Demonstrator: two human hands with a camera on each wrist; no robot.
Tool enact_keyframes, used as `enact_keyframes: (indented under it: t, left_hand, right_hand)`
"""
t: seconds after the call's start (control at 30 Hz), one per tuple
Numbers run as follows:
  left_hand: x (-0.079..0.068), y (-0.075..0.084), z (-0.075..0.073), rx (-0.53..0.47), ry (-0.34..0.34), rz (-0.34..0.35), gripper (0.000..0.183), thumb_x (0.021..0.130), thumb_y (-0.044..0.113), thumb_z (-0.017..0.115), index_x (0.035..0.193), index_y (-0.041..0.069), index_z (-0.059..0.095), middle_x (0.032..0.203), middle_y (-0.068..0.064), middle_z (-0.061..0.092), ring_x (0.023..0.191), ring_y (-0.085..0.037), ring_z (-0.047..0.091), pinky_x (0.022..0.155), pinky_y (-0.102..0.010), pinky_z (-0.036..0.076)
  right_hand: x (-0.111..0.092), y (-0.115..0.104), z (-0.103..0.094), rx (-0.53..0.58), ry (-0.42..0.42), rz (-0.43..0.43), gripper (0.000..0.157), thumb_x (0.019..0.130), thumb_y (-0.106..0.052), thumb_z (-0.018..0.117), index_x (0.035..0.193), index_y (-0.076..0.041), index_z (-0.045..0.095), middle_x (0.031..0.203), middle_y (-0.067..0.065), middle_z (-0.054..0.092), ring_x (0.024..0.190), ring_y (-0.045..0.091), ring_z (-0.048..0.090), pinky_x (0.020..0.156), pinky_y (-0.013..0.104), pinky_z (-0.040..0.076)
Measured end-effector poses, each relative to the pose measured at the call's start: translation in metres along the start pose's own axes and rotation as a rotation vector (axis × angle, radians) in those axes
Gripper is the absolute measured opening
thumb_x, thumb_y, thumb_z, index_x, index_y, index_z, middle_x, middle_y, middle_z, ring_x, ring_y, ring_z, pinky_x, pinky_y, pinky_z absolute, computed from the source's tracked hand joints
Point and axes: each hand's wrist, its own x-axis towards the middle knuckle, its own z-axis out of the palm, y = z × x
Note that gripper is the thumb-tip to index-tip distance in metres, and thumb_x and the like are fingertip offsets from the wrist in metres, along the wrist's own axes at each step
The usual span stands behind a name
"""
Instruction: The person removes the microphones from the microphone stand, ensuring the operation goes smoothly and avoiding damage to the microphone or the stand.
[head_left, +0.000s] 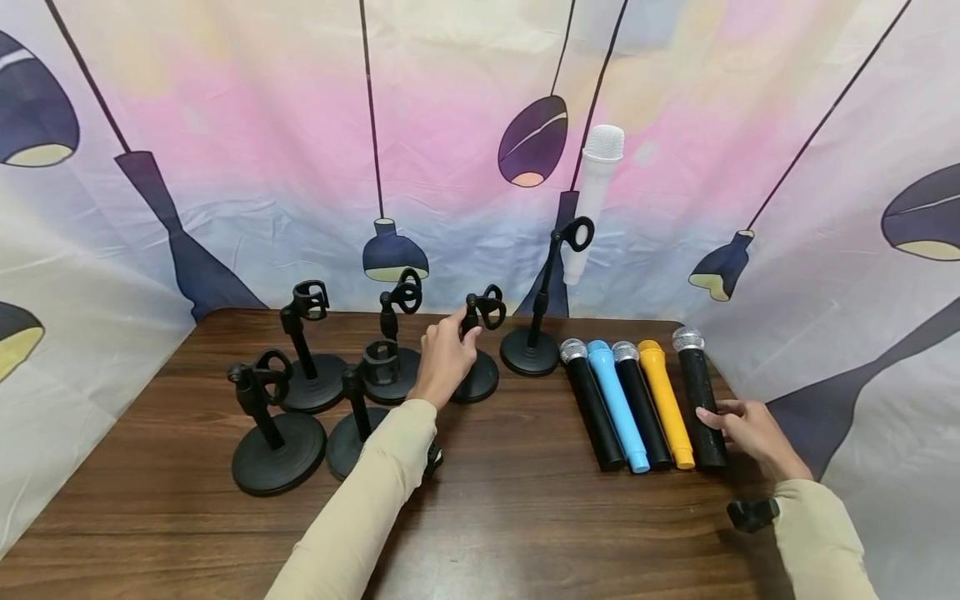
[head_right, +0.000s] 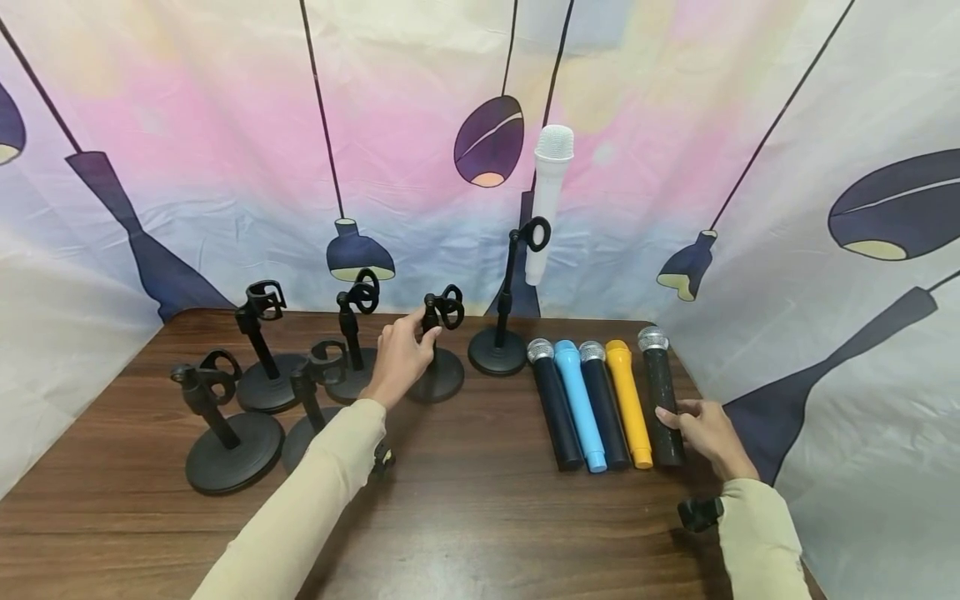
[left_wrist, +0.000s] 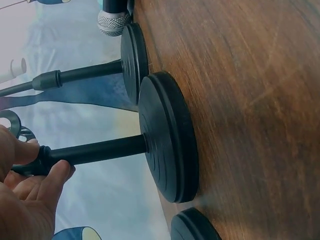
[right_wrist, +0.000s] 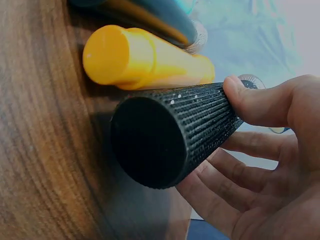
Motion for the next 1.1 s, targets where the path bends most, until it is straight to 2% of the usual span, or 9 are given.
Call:
enact_keyframes:
  t: [0.13, 0.33, 0.47, 0.57, 0.67, 0.83, 0.93, 1.1]
  left_hand:
    - [0.002, 0.001, 0.003, -0.002, 0.012, 0.0, 0.048, 0.102, 0.017, 0.064, 0.147, 0.002, 0.052, 0.115, -0.021, 0.072, 0.07, -0.028, 0.069, 0.082, -0.047, 0.054]
    - [0.004, 0.001, 0.004, -0.004, 0.029, -0.006, 0.048, 0.102, 0.018, 0.064, 0.146, 0.001, 0.053, 0.121, -0.022, 0.069, 0.089, -0.034, 0.071, 0.099, -0.054, 0.047]
    - [0.004, 0.0, 0.004, -0.014, 0.026, -0.009, 0.048, 0.102, 0.016, 0.064, 0.147, 0.001, 0.052, 0.123, -0.023, 0.068, 0.085, -0.035, 0.07, 0.098, -0.054, 0.047]
    - [0.004, -0.001, 0.004, -0.017, 0.023, -0.015, 0.049, 0.102, 0.015, 0.064, 0.147, 0.002, 0.052, 0.124, -0.023, 0.068, 0.091, -0.037, 0.069, 0.102, -0.055, 0.045]
    - [0.004, -0.002, 0.004, -0.02, 0.021, -0.017, 0.049, 0.101, 0.014, 0.065, 0.147, 0.002, 0.052, 0.125, -0.023, 0.067, 0.097, -0.037, 0.069, 0.1, -0.055, 0.047]
    - [0.004, -0.001, 0.005, -0.017, 0.017, -0.016, 0.049, 0.102, 0.015, 0.065, 0.147, 0.002, 0.051, 0.125, -0.023, 0.068, 0.094, -0.037, 0.07, 0.095, -0.052, 0.051]
    - [0.004, -0.001, 0.005, -0.013, 0.015, -0.017, 0.049, 0.102, 0.016, 0.065, 0.147, 0.002, 0.051, 0.125, -0.023, 0.067, 0.096, -0.037, 0.069, 0.099, -0.054, 0.048]
    - [0.004, -0.001, 0.003, -0.027, 0.023, -0.017, 0.049, 0.102, 0.016, 0.064, 0.147, 0.002, 0.052, 0.127, -0.023, 0.066, 0.098, -0.037, 0.07, 0.092, -0.051, 0.052]
  right_hand:
    - [0.001, 0.004, 0.001, 0.002, -0.013, 0.018, 0.087, 0.103, -0.045, 0.057, 0.144, 0.026, 0.029, 0.139, 0.046, 0.04, 0.111, 0.048, 0.059, 0.085, 0.049, 0.056]
    - [0.005, 0.003, 0.001, -0.016, -0.057, 0.052, 0.092, 0.102, -0.051, 0.055, 0.146, 0.025, 0.026, 0.144, 0.046, 0.031, 0.117, 0.053, 0.053, 0.09, 0.053, 0.053]
    - [0.007, 0.002, 0.003, -0.021, -0.069, 0.062, 0.09, 0.102, -0.048, 0.056, 0.146, 0.025, 0.026, 0.144, 0.047, 0.031, 0.117, 0.053, 0.052, 0.091, 0.053, 0.053]
    - [0.01, 0.002, 0.004, -0.023, -0.07, 0.066, 0.09, 0.102, -0.048, 0.056, 0.145, 0.026, 0.026, 0.142, 0.046, 0.034, 0.115, 0.05, 0.054, 0.09, 0.052, 0.054]
    - [0.011, 0.004, 0.004, -0.024, -0.072, 0.064, 0.09, 0.103, -0.048, 0.055, 0.145, 0.026, 0.027, 0.14, 0.045, 0.037, 0.113, 0.047, 0.055, 0.088, 0.051, 0.054]
    - [0.012, 0.006, 0.005, -0.031, -0.086, 0.066, 0.09, 0.104, -0.049, 0.053, 0.146, 0.025, 0.025, 0.143, 0.046, 0.033, 0.117, 0.051, 0.052, 0.092, 0.053, 0.052]
    - [0.012, 0.006, 0.006, -0.033, -0.081, 0.072, 0.09, 0.104, -0.05, 0.052, 0.146, 0.025, 0.025, 0.143, 0.046, 0.033, 0.117, 0.051, 0.052, 0.093, 0.055, 0.051]
    - [0.013, 0.004, 0.006, -0.036, -0.094, 0.083, 0.094, 0.103, -0.054, 0.051, 0.146, 0.025, 0.024, 0.141, 0.046, 0.035, 0.116, 0.05, 0.053, 0.093, 0.055, 0.051]
